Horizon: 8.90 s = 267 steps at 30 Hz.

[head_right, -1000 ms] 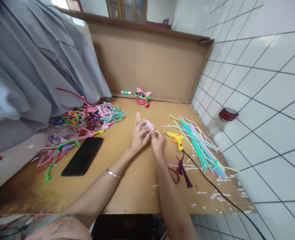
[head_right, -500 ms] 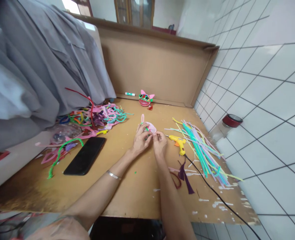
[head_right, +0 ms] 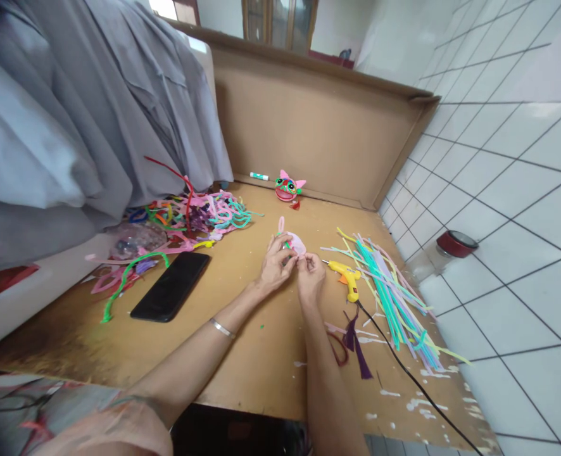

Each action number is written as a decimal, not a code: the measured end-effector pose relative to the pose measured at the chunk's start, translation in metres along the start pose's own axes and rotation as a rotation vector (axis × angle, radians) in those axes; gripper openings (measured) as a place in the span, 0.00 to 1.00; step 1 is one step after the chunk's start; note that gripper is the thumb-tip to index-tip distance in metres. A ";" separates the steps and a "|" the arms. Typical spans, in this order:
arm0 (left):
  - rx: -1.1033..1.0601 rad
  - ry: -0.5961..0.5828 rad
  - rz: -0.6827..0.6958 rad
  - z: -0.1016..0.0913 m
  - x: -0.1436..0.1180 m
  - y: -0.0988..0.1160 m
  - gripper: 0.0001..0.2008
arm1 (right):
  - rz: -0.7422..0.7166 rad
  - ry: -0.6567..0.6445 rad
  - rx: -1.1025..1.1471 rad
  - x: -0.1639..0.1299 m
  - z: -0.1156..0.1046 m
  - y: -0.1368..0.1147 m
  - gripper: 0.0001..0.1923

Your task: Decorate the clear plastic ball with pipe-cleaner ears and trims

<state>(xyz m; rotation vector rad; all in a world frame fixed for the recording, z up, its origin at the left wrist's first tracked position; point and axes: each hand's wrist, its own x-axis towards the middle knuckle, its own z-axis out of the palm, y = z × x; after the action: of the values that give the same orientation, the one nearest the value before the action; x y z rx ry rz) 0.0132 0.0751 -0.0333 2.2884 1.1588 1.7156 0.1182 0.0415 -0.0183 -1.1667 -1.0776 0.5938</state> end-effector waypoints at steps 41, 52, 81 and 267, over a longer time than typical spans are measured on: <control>-0.137 0.071 -0.051 -0.002 0.001 0.006 0.13 | 0.045 0.037 0.103 -0.003 0.008 0.003 0.11; -0.130 0.094 -0.060 0.001 -0.001 0.004 0.13 | 0.058 0.046 0.100 -0.002 0.009 0.010 0.12; -0.082 0.038 -0.130 0.006 -0.001 0.008 0.08 | -0.073 0.089 -0.017 0.000 0.012 -0.003 0.12; -0.021 -0.166 -0.427 -0.058 0.019 0.033 0.19 | -0.124 -0.059 -0.158 0.009 -0.013 -0.008 0.10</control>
<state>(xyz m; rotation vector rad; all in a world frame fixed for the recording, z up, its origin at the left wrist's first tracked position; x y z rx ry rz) -0.0169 0.0407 0.0189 1.9395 1.4510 1.3491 0.1326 0.0409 -0.0072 -1.2149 -1.2557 0.4546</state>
